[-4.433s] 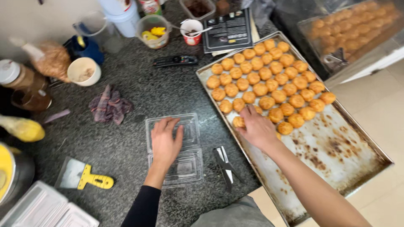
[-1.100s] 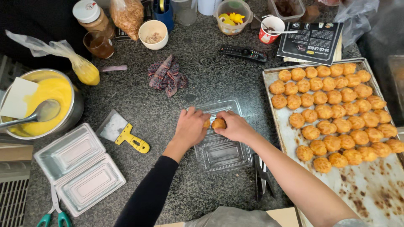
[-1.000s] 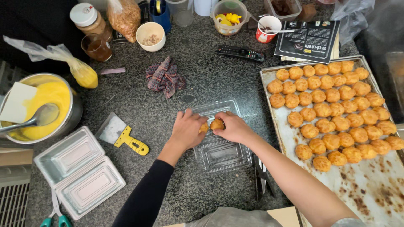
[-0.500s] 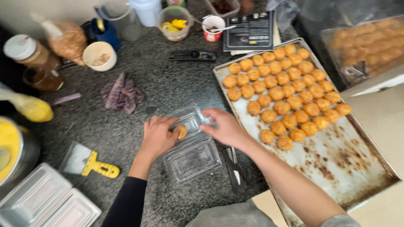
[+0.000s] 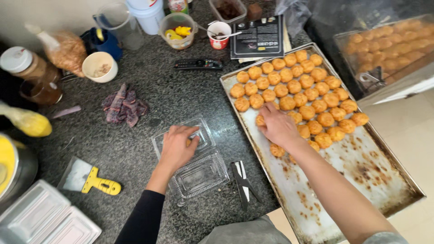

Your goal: The person places small round pastries from a metal baking tray into clear plastic containers. They then use a handheld stapler to seal the containers and place them on a metal rack. The process is repeated for multiple containers.

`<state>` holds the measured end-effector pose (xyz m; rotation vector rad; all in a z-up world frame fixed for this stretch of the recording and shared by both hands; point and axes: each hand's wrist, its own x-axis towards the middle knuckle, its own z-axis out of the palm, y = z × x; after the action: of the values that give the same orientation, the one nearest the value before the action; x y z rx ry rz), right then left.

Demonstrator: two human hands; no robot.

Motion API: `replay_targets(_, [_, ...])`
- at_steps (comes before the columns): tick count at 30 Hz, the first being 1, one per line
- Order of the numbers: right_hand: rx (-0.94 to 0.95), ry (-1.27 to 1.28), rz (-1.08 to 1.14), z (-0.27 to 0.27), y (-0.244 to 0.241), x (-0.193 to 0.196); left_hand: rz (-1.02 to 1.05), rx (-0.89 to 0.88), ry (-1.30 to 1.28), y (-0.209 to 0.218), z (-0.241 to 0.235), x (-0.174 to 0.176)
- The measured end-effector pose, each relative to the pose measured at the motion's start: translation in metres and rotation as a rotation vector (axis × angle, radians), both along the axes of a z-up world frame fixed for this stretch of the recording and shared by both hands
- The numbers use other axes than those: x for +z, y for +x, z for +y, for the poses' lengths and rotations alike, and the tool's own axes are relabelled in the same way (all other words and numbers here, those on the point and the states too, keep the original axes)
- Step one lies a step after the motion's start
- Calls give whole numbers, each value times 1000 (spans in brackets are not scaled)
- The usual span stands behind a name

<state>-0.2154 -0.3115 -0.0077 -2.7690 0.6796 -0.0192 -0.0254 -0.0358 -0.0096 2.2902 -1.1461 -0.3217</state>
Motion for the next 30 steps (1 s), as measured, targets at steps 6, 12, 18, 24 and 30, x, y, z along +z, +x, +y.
replay_targets(6, [-7, -23, 54, 9, 15, 19, -16, 179, 47, 14, 45, -11])
replay_targets(12, [189, 385, -156, 58, 66, 23, -196, 87, 7, 3, 43, -28])
replay_targets(18, [362, 267, 65, 113, 104, 0, -188, 40, 154, -3, 31, -37])
replay_targets(24, [394, 274, 170, 119, 102, -3, -93, -25, 142, 1, 39, -33])
replay_targets(30, [328, 294, -99, 103, 80, 2, -30, -38, 90, 2, 39, -22])
